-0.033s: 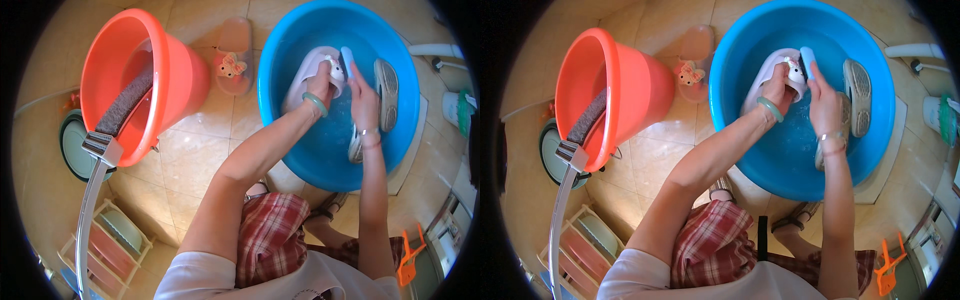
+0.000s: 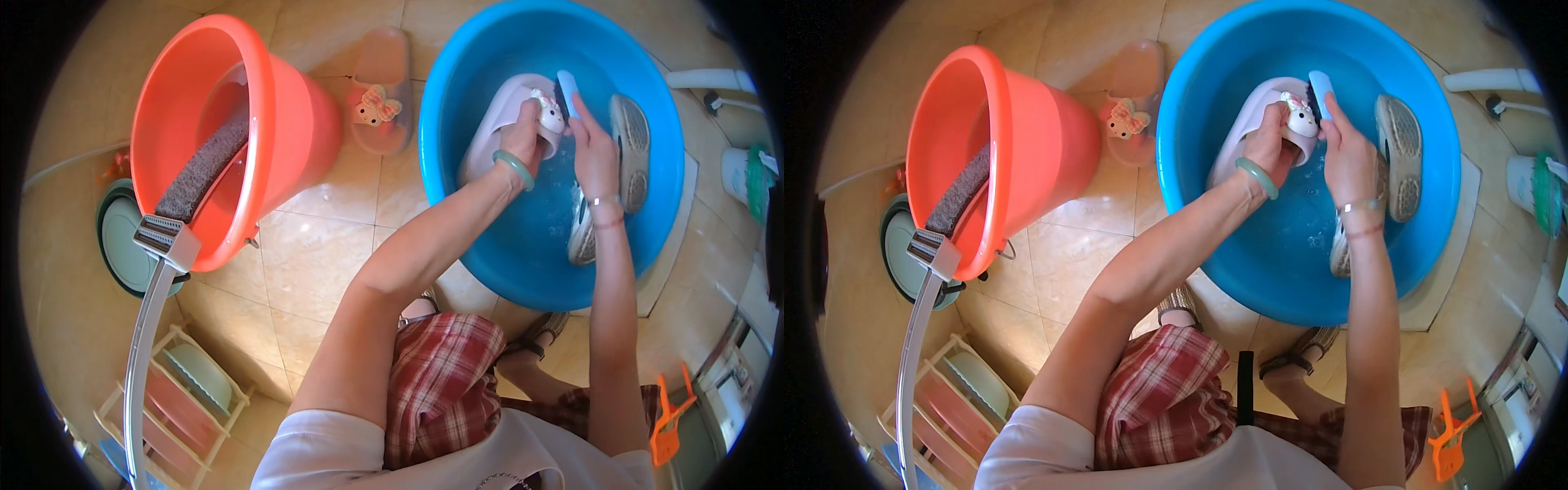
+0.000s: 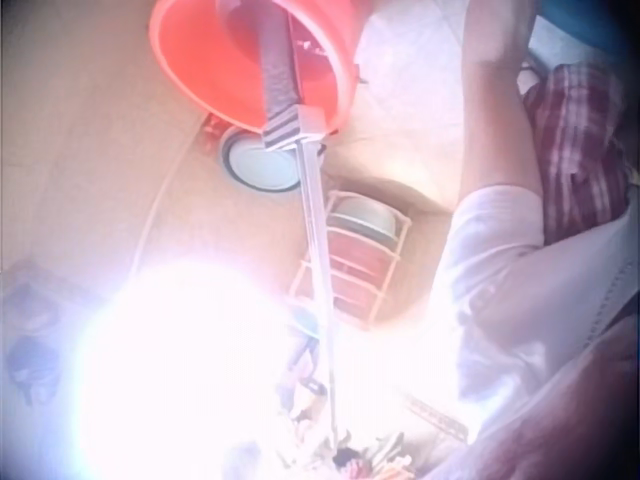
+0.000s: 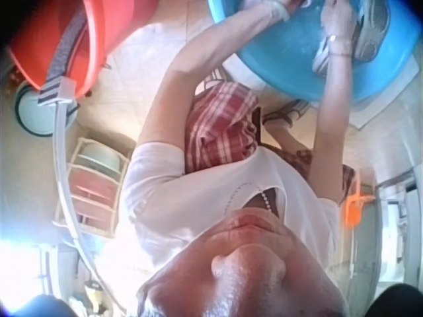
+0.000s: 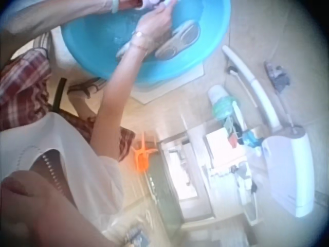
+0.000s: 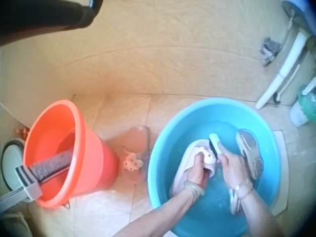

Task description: The person scrubs a pair of pink slippers with a brush in a blue basin filled with water. They scrub the top, bottom, and sides of the slippers, rinse them, and place them back in the basin.

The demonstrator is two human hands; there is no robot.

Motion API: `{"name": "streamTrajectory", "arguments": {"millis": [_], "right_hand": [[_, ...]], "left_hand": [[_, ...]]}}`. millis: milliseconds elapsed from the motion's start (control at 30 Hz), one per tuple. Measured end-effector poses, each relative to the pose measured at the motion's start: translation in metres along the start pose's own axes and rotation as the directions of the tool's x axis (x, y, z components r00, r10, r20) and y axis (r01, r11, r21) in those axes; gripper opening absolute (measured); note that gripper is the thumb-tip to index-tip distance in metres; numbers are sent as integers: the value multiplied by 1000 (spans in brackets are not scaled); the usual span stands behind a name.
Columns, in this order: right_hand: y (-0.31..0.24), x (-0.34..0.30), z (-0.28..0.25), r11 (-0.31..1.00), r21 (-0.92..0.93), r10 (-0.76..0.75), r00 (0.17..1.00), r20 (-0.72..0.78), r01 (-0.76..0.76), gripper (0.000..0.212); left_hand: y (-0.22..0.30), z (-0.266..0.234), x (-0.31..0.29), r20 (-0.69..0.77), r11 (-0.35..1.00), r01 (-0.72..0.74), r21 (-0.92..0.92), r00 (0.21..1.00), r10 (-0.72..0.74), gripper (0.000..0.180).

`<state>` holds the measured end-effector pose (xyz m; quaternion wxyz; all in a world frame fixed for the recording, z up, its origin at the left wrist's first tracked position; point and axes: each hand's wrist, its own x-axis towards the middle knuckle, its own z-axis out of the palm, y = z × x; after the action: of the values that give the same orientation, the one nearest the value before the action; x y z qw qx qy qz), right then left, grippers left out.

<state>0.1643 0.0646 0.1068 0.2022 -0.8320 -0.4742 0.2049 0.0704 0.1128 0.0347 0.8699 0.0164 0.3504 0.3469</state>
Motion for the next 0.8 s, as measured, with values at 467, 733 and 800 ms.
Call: {"name": "streamTrajectory", "arguments": {"millis": [467, 733, 800], "right_hand": [[-27, 2, -1, 989, -151, 10, 999, 47, -3, 38], [53, 12, 36, 369, 792, 492, 825, 278, -487, 38], [41, 0, 34, 439, 844, 397, 910, 124, -307, 30]], "left_hand": [[11, -13, 3, -51, 987, 3, 162, 999, 6, 41], [7, -8, -4, 29, 995, -33, -90, 999, 35, 49], [13, -14, -3, 39, 997, 16, -82, 999, -13, 62]]}}
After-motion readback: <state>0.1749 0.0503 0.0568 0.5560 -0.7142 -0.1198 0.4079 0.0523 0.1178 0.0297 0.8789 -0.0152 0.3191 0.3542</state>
